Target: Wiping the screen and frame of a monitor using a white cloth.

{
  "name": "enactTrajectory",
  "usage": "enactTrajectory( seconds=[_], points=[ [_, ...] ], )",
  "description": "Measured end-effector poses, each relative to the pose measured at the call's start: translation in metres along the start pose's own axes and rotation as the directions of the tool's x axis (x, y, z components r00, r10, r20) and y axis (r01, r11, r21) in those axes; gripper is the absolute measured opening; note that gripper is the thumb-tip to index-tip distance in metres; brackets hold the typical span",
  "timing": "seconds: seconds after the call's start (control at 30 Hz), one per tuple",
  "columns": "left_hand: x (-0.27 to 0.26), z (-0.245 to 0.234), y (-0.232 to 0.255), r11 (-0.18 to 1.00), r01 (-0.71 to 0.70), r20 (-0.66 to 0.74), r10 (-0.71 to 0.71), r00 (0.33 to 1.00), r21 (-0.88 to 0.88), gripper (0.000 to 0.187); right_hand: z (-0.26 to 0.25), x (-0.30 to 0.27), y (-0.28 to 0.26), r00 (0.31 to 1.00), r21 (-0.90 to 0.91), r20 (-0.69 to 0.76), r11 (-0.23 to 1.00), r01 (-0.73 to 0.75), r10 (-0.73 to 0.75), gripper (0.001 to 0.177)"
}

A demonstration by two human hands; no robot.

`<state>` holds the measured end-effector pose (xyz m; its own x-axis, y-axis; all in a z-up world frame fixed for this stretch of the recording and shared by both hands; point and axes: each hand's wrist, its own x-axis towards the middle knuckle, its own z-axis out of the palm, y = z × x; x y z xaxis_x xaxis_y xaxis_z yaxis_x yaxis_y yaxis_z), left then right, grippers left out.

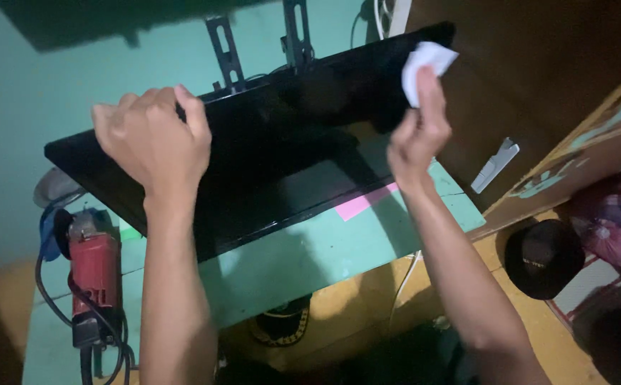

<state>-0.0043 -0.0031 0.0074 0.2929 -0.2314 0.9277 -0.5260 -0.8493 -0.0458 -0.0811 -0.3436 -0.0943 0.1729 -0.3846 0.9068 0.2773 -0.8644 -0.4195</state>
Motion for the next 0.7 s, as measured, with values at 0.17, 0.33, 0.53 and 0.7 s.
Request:
enactTrajectory(
  seconds=[0.17,0.33,0.53,0.7],
  points=[
    [0.001,0.004,0.002,0.997,-0.011,-0.008,0.012,1.0,0.075,0.03,-0.002,-0.014,-0.022,0.982,-0.079,0.145,0.988,0.132,-0.119,0.061],
    [0.001,0.004,0.004,0.996,0.005,0.001,-0.005,1.0,0.092,0.028,-0.024,-0.035,-0.029,0.943,-0.017,0.265,0.977,0.211,-0.199,0.06],
    [0.0,-0.001,0.005,0.997,0.002,0.015,-0.004,1.0,0.078,0.03,-0.025,0.043,-0.042,0.926,-0.008,0.104,0.931,0.365,-0.362,0.05],
    [-0.002,0.001,0.003,0.999,0.013,0.018,-0.014,1.0,0.039,0.031,-0.001,0.07,-0.048,0.884,-0.104,0.22,0.891,0.442,-0.413,0.047]
  ],
)
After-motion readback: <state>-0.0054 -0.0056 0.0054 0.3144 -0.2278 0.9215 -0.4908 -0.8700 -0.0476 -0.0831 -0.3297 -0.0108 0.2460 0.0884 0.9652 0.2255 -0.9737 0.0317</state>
